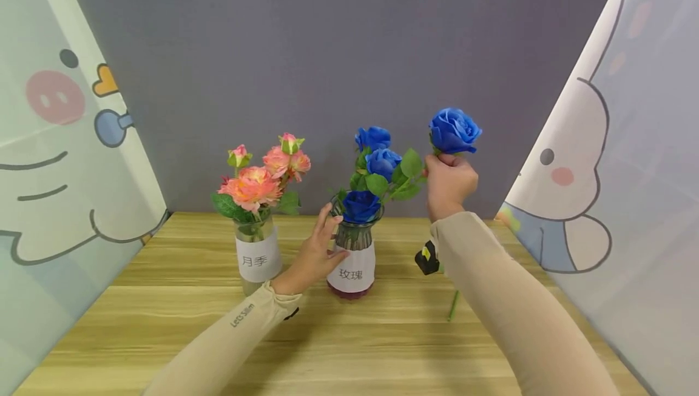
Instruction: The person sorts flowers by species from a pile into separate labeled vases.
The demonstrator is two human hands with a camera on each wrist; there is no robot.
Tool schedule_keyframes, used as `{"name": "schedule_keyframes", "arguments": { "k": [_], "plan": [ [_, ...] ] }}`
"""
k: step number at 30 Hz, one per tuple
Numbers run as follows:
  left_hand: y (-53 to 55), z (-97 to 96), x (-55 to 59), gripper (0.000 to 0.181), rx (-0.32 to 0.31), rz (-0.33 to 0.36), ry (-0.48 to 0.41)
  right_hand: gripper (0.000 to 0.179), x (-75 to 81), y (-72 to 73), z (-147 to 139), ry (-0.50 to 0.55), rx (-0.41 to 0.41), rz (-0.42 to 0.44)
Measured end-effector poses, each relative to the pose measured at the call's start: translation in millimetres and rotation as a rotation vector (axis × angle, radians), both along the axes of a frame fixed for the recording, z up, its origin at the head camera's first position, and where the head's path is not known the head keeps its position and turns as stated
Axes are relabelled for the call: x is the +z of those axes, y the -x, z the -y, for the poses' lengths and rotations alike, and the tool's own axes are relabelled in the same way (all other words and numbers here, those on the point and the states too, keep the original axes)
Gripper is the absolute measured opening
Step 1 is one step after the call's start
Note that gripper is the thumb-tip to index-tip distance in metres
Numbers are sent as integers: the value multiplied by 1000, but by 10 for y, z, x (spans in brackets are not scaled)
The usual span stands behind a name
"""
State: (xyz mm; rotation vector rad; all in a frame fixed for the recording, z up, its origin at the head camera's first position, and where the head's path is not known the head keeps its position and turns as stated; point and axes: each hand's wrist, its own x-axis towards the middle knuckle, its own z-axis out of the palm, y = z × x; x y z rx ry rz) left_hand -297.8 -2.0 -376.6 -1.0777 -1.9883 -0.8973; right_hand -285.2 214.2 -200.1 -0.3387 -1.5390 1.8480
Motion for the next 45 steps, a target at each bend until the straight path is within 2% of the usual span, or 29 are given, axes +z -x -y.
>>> {"name": "schedule_keyframes", "arguments": {
  "k": [5,10,16,20,29,34,38,41,45],
  "plan": [
    [-6,5,15,119,-7,-16,0,12,-4,-8,11,31,2,-8],
    [-6,11,36,122,-7,-18,2,14,13,-5,40,69,16,-67],
    [-27,11,40,123,2,-4,11,17,6,-14,61,34,28,-103],
    [-33,14,34,118,4,3,13,19,3,-34,89,-36,33,-80],
    [-23,16,36,126,23,36,28,21,-23,-57,148,-230,5,-59],
    [-27,5,32,122,18,30,14,25,18,-57,124,-354,-51,-123],
    [-27,-8,20,114,8,22,6,21,120,-68,122,-525,-113,-243],
    [-25,-16,18,112,9,17,1,12,199,-77,149,-622,-131,-324],
    [-23,-22,19,116,14,7,-8,8,211,-79,188,-664,-120,-313]
  ]
}}
